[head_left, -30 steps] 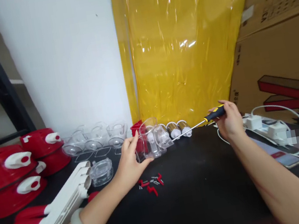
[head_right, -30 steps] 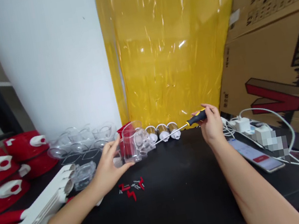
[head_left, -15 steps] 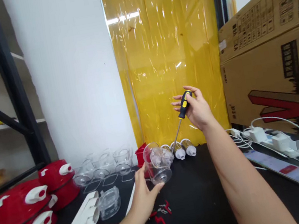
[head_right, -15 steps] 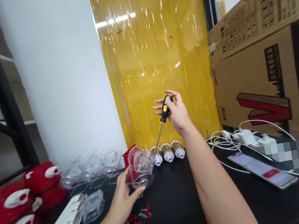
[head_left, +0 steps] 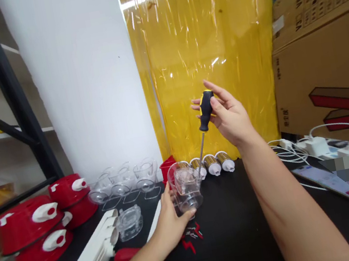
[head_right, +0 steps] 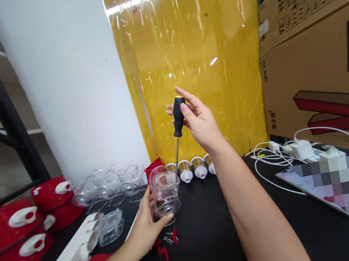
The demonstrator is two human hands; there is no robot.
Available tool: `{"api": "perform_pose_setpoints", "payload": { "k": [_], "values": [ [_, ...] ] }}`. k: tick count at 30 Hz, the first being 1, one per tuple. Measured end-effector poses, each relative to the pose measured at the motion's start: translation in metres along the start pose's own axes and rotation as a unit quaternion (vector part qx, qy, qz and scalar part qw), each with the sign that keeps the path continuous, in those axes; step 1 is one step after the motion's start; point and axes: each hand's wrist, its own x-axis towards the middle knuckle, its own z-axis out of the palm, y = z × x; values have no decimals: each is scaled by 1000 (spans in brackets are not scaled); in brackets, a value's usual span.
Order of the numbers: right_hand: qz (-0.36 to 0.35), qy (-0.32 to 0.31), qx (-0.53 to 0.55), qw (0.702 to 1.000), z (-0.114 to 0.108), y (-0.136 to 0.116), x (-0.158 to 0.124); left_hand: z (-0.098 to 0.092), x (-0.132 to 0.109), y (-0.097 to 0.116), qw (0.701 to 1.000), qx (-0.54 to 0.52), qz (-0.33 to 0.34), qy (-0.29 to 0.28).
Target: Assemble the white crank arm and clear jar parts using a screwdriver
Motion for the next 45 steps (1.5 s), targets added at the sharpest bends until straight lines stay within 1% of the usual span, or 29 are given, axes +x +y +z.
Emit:
{"api": "perform_pose_setpoints", "payload": {
  "k": [2, 3, 6, 9, 13, 16, 20, 22, 28, 33, 37, 39, 43, 45],
  "values": [
    [-12, 13, -17, 1000, 0, 1, 1, 0, -1, 4, 999, -18, -29, -23],
    [-20, 22, -27, 999, 0, 2, 1, 0, -2, 7, 999, -19, -32, -28],
    [-41, 42, -48, 997, 2, 4, 1, -1, -5, 15, 999, 9, -10, -32],
    [-34, 26, -32, 999, 4, 3, 0, -3, -6, 18, 998, 38, 13, -39],
    [-9, -5, -12, 1000, 5, 0, -1, -4, -5, 14, 998, 37, 20, -43],
    [-14, 16, -13, 1000, 5, 2, -1, -4, -4, 11, 999, 29, 16, -42],
    [-39, 54, -39, 997, 4, 9, 2, -5, -5, 9, 998, 28, 15, -46],
    [-36, 53, -35, 997, 4, 10, 2, -5, -5, 10, 998, 36, 13, -42],
    [23, 15, 39, 999, 9, 0, -4, -5, -5, 12, 999, 28, 10, -34],
    [16, 54, 11, 998, 9, 0, -2, -6, -4, 16, 999, 30, -7, -42],
    [19, 62, -10, 998, 7, -1, 0, -6, -4, 13, 999, 26, -5, -36],
    [31, 57, 5, 998, 7, -4, -1, -6, -3, 10, 999, 15, -8, -38],
    [30, 18, 28, 999, 8, -9, -4, -6, -2, 6, 999, -3, -4, -33],
    [22, 25, 31, 999, 9, -8, -4, -5, -2, 5, 1000, -6, -3, -26]
  ]
}}
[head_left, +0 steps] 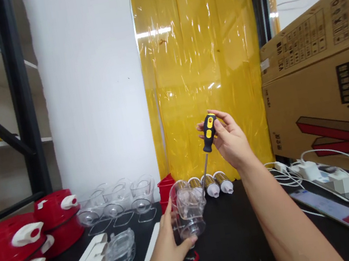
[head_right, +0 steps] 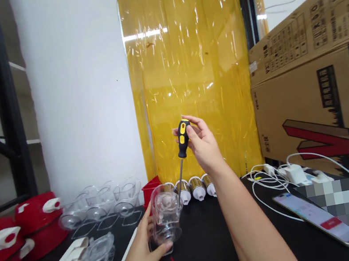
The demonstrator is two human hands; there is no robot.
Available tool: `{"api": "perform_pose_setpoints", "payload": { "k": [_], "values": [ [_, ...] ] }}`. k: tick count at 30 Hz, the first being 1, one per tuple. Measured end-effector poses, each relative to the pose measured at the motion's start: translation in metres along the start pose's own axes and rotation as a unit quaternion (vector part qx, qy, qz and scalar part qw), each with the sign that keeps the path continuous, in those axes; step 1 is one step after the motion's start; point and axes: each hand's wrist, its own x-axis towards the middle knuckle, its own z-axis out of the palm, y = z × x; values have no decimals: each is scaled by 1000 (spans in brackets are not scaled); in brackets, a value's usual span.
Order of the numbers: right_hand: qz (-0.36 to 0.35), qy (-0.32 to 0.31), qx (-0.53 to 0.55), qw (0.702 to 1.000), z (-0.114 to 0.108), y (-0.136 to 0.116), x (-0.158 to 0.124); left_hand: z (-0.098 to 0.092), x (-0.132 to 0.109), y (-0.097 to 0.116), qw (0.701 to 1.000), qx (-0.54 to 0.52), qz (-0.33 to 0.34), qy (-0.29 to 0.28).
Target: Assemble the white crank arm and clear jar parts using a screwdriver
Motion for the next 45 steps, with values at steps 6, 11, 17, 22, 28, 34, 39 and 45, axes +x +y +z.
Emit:
{"api": "perform_pose_setpoints", "payload": {
  "k": [6, 11, 17, 22, 28, 34, 39, 45],
  "values": [
    [-24, 66, -8, 998, 0, 3, 3, -1, 1, 1, 1000, 0, 2, -3],
    [7, -4, 10, 1000, 1, -3, 1, -2, 2, -5, 1000, -7, 12, -9],
    [-45, 62, -71, 995, -4, -4, 3, -2, 3, -10, 1000, -12, 19, -9],
    [-36, 88, -40, 995, -1, -6, 3, -1, 3, -7, 1000, -12, 13, -17],
    [-40, 29, -40, 998, -4, -6, 2, -1, 3, -8, 1000, -6, 10, -15],
    [-64, 72, -111, 989, -7, -5, 5, -2, 2, -4, 1000, -4, 17, -19],
    [-33, 16, -85, 996, -8, -4, 3, -2, 1, -1, 1000, 6, 18, -20],
    [-54, 45, -111, 991, -11, -4, 4, -2, 1, 2, 1000, 23, 9, -15]
  ]
}}
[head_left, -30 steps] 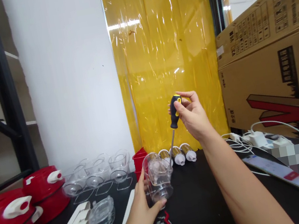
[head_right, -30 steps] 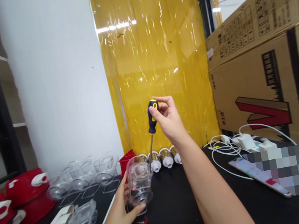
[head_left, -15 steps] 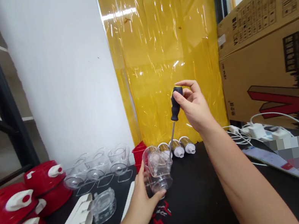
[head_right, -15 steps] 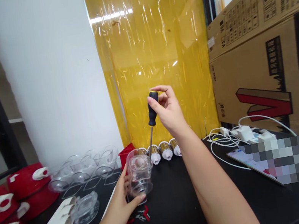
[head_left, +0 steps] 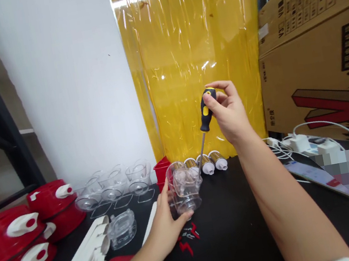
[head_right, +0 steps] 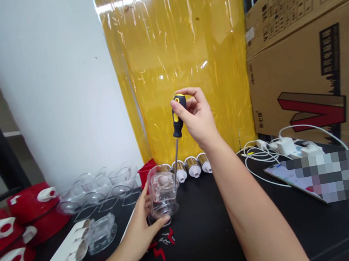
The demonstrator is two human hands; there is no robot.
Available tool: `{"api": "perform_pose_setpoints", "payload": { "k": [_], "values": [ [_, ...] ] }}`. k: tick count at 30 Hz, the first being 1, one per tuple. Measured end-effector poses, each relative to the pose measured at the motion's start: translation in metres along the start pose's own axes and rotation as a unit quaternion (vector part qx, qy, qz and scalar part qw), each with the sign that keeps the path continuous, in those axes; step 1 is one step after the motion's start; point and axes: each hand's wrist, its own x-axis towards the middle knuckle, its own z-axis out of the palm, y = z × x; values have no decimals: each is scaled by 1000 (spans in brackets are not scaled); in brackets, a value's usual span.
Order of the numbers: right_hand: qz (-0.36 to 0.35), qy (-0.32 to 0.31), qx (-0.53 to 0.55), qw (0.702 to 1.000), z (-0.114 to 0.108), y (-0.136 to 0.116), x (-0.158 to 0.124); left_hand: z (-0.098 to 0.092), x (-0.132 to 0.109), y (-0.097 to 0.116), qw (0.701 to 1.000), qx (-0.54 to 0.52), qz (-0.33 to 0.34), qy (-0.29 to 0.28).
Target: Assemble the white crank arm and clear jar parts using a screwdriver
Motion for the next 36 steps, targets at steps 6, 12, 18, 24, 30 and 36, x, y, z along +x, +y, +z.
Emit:
{"api": "perform_pose_setpoints", "payload": {
  "k": [6, 12, 18, 24, 30, 36],
  "values": [
    [-3, -5, -6, 1000, 0, 5, 1, 0, 0, 0, 1000, 13, 2, -7],
    [16, -21, 24, 999, 2, 9, 0, -5, 4, -7, 999, 15, 27, -26],
    [0, 45, -33, 998, -11, 25, -1, -17, 13, -5, 997, 46, 45, -49],
    [91, 136, -36, 986, -58, 53, -25, -21, 14, 5, 987, 133, 75, -54],
    [219, 138, 40, 965, -114, 88, -74, -24, 15, 6, 978, 172, 96, -76],
    [314, 139, -54, 938, -148, 120, -115, -26, 17, -1, 970, 193, 114, -94]
  ]
}}
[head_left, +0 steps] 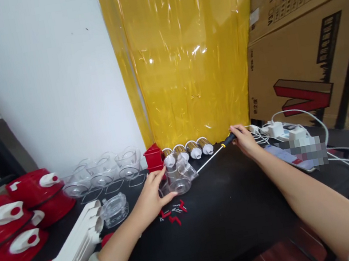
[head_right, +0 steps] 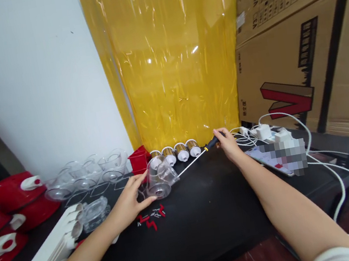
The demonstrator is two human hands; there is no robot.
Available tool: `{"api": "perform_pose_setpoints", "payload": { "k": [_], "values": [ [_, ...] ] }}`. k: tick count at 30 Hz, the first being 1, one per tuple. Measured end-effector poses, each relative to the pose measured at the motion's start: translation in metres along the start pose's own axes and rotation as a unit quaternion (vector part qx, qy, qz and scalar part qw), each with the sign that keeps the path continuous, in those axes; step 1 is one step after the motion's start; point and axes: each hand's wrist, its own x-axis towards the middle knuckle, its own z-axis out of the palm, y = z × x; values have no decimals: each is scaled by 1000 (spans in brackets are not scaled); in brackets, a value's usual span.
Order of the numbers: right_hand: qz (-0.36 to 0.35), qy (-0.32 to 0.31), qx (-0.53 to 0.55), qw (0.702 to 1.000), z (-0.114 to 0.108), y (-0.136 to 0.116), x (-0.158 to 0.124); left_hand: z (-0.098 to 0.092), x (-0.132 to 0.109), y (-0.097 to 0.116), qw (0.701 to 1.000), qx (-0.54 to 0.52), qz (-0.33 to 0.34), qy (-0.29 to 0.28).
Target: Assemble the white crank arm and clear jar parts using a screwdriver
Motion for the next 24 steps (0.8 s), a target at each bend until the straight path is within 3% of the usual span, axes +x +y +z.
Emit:
{"api": "perform_pose_setpoints", "payload": {
  "k": [3, 7, 14, 20, 24],
  "values": [
    [40, -28, -121, 992, -10, 18, 3, 3, 0, -2, 1000, 13, 6, -4],
    [108, -48, -139, 983, -18, 30, 6, 5, 1, 0, 999, 37, 18, -16],
    [139, -84, -171, 972, -29, 32, 4, 4, 0, 2, 998, 51, 11, -19],
    [218, -115, -86, 965, -28, 30, 2, 6, -2, 5, 998, 55, 20, -14],
    [198, -121, -69, 970, -27, 29, 1, 5, -2, 8, 998, 55, 18, -15]
  ]
}}
